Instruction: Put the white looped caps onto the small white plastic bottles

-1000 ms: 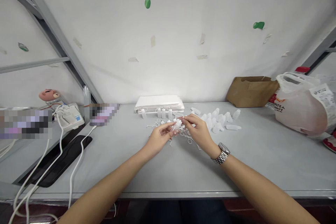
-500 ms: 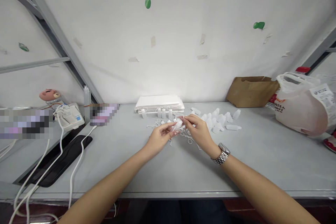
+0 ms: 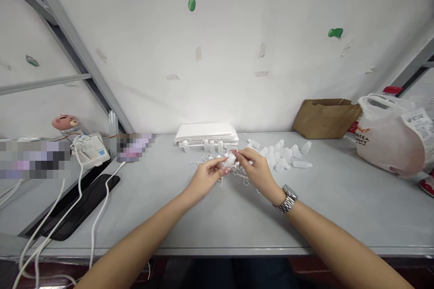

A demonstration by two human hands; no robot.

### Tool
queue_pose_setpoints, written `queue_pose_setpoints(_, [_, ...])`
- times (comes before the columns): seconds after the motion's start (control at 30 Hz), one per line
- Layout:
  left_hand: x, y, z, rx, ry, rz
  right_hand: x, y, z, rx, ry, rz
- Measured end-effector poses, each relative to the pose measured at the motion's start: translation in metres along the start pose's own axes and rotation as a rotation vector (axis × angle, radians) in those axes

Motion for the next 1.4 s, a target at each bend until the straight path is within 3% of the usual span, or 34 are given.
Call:
queue_pose_setpoints(0.43, [0.0007, -0.0008, 0.0018, -0.034, -0.016, -0.006, 0.0002, 0.001, -0.0008, 0.004, 0.025, 0.102])
queue_pose_setpoints(1.07, [0.003, -0.0015, 0.0013, -0.012, -0.029, 0.019, -0.0034, -0.0013, -0.0024, 0.055, -0.108, -0.026])
queue_pose_setpoints(1.2, [0.0045, -0.0016, 0.0007, -0.01, -0.002, 0.022, -0.0031, 0.0, -0.0021, 0.027, -0.023, 0.057])
queue_pose_setpoints(1.4, [0.0054, 0.0001, -0.002, -0.001, 0.033, 0.013, -0.0058, 0.0033, -0.0033, 0.003, 0.267, 0.323])
Point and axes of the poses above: each hand's wrist, its own y-axis away from the middle knuckle, its own z-axis out of the back of the hand, x = y × z, the point moved 3 cm from there along -y, towards the middle knuckle, and after that the axes turned 4 degrees about -y, right-handed, at the moved point
